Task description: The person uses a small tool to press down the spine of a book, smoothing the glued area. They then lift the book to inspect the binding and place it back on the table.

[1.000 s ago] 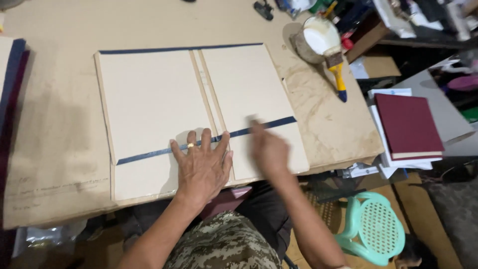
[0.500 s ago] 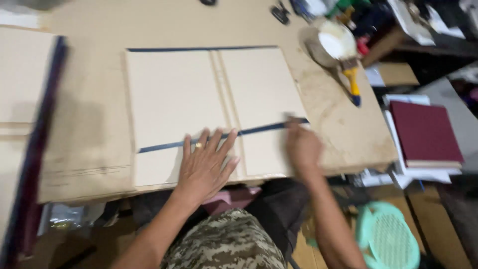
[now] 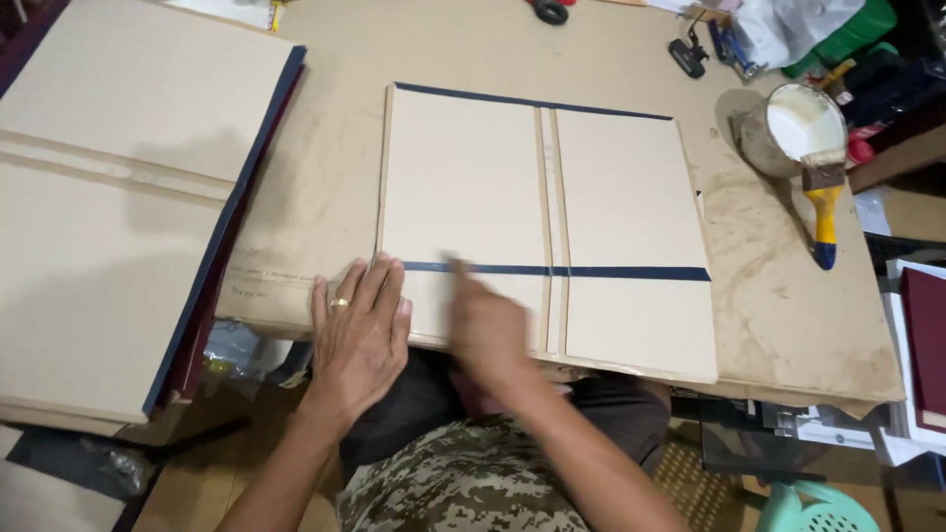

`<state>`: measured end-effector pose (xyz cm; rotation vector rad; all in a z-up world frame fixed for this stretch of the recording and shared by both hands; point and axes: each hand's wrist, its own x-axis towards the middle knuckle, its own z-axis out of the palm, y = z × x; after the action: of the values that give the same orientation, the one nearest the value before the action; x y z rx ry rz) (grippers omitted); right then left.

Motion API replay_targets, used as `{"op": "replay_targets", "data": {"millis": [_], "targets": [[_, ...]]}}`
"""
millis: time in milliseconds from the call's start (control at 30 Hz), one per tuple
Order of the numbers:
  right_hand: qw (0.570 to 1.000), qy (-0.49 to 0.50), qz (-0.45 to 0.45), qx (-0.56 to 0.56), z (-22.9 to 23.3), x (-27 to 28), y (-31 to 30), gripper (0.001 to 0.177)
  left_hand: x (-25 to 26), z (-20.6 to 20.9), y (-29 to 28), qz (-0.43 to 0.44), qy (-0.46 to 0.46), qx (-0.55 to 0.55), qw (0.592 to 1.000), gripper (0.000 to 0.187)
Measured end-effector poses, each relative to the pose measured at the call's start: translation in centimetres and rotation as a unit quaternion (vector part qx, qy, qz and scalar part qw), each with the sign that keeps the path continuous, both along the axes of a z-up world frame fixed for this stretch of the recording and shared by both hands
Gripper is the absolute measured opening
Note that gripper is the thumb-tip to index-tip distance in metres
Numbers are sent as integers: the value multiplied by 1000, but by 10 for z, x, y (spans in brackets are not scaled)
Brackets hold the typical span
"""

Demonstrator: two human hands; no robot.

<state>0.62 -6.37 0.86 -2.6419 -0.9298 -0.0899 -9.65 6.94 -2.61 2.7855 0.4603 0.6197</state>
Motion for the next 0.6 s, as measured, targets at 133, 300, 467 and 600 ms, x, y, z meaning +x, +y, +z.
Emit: {"op": "replay_targets", "data": {"millis": [133,300,467,600], "targets": [[992,-54,118,1,-11,-1,33,52,0,5,11,-14,11,-30,999,43],[993,-9,35,-108,5,42,-17,53,26,36,47,-22,72,-159,984,48],[981,93,-128,-110,13,64,-49,56,139,20,107,24,-110,-427,897,69],[995,46,-80,-43,0,66,-53,31,204,48,127,130,-22,-477,869,78]]}}
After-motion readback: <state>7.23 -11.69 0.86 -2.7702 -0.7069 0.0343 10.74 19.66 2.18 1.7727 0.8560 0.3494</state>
